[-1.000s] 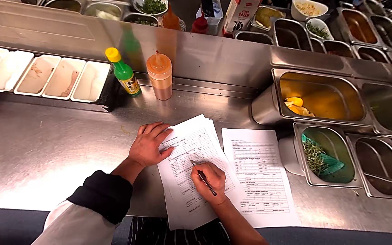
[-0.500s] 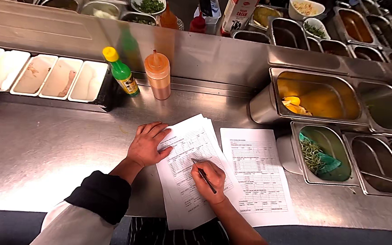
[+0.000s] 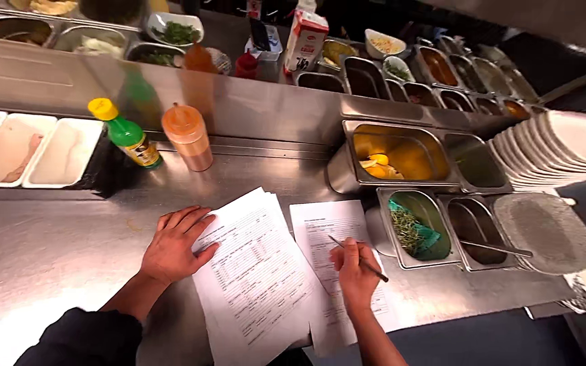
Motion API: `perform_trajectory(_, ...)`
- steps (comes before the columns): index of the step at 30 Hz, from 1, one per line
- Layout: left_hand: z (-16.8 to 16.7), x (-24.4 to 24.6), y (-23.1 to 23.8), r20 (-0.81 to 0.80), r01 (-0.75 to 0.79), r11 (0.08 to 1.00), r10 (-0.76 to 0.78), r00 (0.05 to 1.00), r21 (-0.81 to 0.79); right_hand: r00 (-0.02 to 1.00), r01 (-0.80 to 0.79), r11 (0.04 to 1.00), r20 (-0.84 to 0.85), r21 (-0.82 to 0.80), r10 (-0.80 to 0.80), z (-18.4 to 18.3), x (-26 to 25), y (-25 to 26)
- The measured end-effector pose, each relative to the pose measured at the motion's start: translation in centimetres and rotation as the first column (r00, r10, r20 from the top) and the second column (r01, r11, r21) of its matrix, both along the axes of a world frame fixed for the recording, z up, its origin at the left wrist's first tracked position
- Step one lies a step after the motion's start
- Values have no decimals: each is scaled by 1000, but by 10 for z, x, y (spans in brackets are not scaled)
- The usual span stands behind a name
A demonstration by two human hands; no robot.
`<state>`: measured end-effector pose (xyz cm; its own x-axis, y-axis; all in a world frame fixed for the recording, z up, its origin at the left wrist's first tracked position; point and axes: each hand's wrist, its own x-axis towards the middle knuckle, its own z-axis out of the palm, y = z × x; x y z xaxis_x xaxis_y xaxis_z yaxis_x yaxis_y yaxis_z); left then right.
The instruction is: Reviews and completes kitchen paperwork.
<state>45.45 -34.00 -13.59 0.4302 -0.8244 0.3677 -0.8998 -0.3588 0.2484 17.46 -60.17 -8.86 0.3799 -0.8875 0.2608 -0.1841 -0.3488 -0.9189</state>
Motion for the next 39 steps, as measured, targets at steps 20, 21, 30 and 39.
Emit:
perform_trajectory(20,-2,10,6,-36,26,999,-24,999,30,991,-62,934,-131,-352,17,-47,-39,-1)
perform_trajectory(21,-2,10,6,-35,28,999,-27,999,27,990,-65,924,-139,-378,13,-48,-39,0)
perform_trajectory(30,2,7,5,-21,24,999,-24,999,24,990,-66,915,-143,-399,9,-52,-39,0)
perform_trajectory(39,0,7,7,-16,24,999,-24,1000,22,989,-18,909,-140,-415,-44,-50,-38,2)
